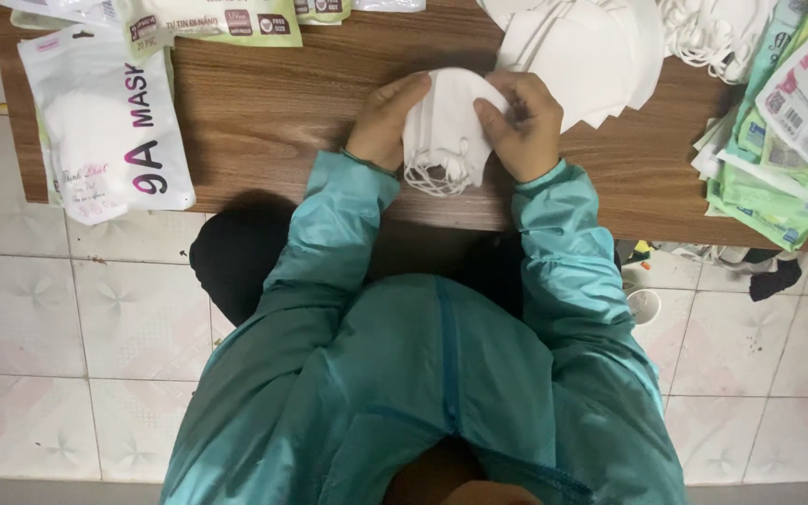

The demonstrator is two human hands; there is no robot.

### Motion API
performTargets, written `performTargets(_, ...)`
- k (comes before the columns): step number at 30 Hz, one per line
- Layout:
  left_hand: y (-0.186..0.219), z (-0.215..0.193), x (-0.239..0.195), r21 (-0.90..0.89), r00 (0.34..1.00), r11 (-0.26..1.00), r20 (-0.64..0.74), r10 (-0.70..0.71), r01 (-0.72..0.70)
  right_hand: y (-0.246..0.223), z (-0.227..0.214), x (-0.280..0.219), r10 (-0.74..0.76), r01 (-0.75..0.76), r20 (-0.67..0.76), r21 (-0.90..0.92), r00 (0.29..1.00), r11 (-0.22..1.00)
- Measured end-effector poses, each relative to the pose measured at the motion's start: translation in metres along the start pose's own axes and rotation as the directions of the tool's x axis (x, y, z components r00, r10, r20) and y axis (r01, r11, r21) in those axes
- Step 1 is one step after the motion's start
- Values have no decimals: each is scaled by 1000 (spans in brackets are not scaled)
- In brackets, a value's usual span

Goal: The person sits at a wooden table and repeatedly picks up white face masks, aligns them, and stacks them into a neat pile. They then place the stack into a plastic packaging bag and set it aside. The process is repeated with additional masks.

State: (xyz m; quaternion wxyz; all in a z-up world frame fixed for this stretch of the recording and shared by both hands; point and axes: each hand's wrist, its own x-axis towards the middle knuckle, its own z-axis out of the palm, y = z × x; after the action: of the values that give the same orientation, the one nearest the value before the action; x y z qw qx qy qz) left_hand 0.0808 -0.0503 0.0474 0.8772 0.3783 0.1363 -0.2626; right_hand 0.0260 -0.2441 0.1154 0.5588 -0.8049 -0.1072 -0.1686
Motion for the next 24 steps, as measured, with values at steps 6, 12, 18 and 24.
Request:
performTargets(6,-10,10,-7,608,838,612,179,516,-506,6,6,-6,63,-62,106,-16,992,998)
performTargets(12,1,20,-22,831,571,-66,435,696,-552,32,7,-14,216,-199,148,-120,965,973)
performTargets(18,16,1,-7,777,506,-6,416,755,-630,38,-20,-10,286,-277,116,-85,951,957)
performTargets(24,21,-7,-4,795,612,181,278,741,-580,12,-54,-1,461,-456,14,181,887,872)
